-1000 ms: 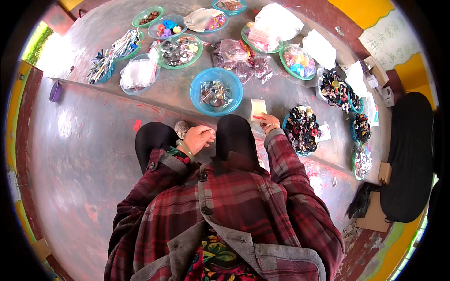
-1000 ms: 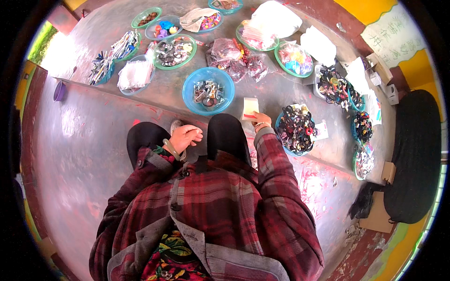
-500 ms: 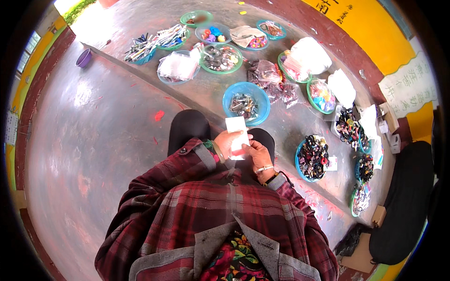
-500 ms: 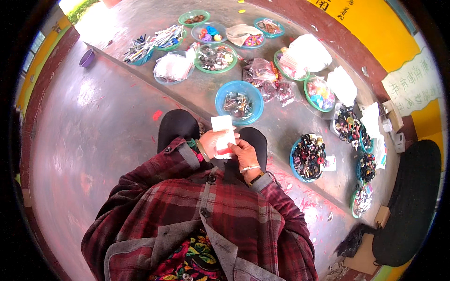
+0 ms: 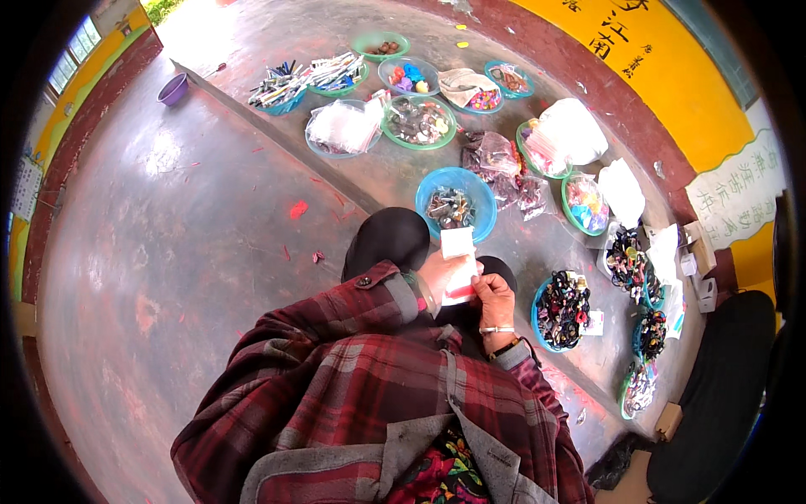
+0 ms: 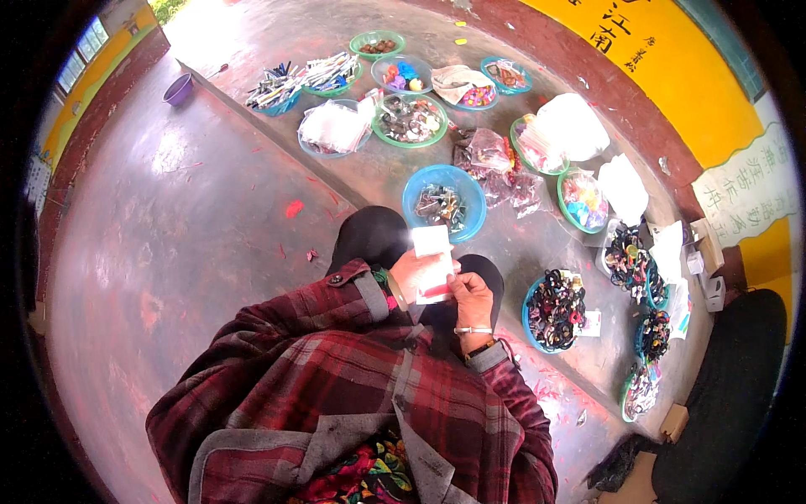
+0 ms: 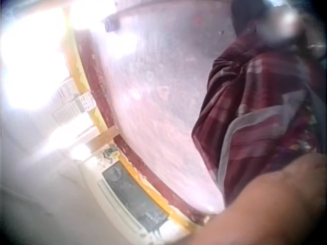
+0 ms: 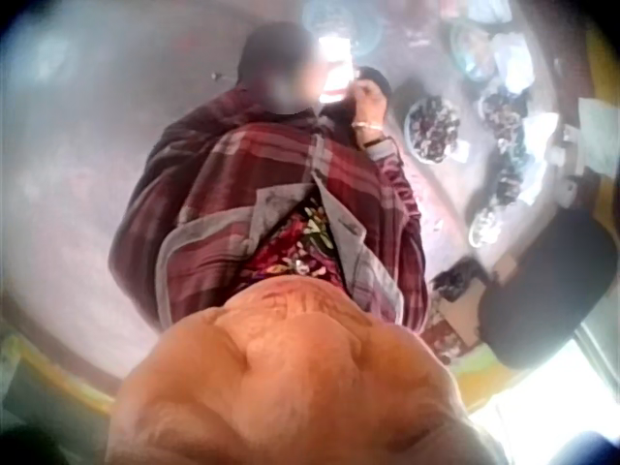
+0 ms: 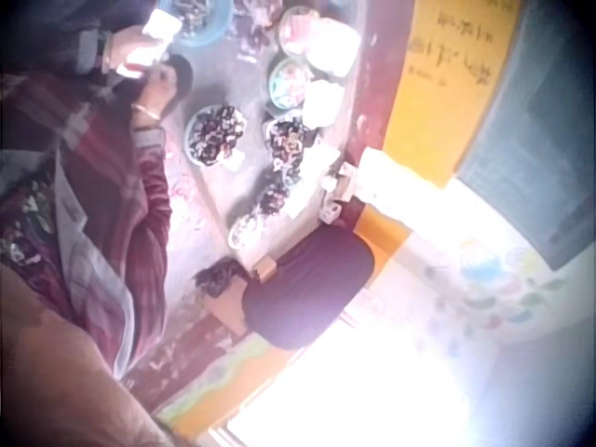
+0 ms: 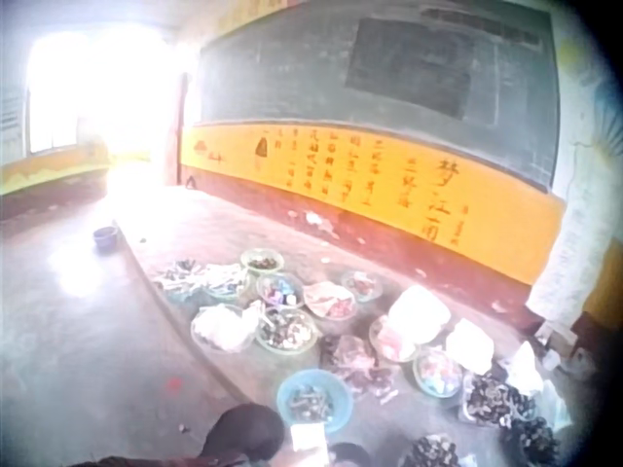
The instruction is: The person sits on the floor and repeatedly picks up small hair accessories from a blue bowl. They place each item into a small clear plastic bag, fold the top of the bag to seal it, and then place the packaged item into a white rectangular box.
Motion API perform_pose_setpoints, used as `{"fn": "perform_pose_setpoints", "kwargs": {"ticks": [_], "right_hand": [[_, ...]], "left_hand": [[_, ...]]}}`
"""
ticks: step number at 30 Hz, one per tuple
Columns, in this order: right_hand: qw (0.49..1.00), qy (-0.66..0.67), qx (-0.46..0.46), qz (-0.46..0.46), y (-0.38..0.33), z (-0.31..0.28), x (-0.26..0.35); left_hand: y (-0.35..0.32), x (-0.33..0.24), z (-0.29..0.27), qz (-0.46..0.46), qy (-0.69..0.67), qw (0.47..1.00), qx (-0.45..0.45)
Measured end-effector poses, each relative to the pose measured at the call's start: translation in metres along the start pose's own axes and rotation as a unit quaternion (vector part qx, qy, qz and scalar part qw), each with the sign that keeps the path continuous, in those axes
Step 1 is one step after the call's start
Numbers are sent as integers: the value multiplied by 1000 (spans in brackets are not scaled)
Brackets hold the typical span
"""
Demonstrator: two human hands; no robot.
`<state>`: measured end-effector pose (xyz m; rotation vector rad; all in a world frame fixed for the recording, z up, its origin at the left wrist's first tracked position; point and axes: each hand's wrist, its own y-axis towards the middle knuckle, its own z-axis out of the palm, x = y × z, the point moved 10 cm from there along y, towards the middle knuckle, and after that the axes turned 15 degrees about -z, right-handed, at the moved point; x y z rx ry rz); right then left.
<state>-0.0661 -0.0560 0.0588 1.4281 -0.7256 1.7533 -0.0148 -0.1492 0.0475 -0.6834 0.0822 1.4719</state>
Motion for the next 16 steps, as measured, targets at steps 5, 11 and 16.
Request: {"fn": "perform_pose_setpoints", "kwargs": {"ticks": [5,11,16], "right_hand": [[973,-209,59,-81,10,-9,6],[865,-445,106,-207,3,12,36],[757,-555,131,-319,-12,52,77]], "left_hand": [[2,4,2,-34,-46,998,36],[10,-1,-17,21,14,1000,17],[7,-12,-29,93,120,988,-23]]}}
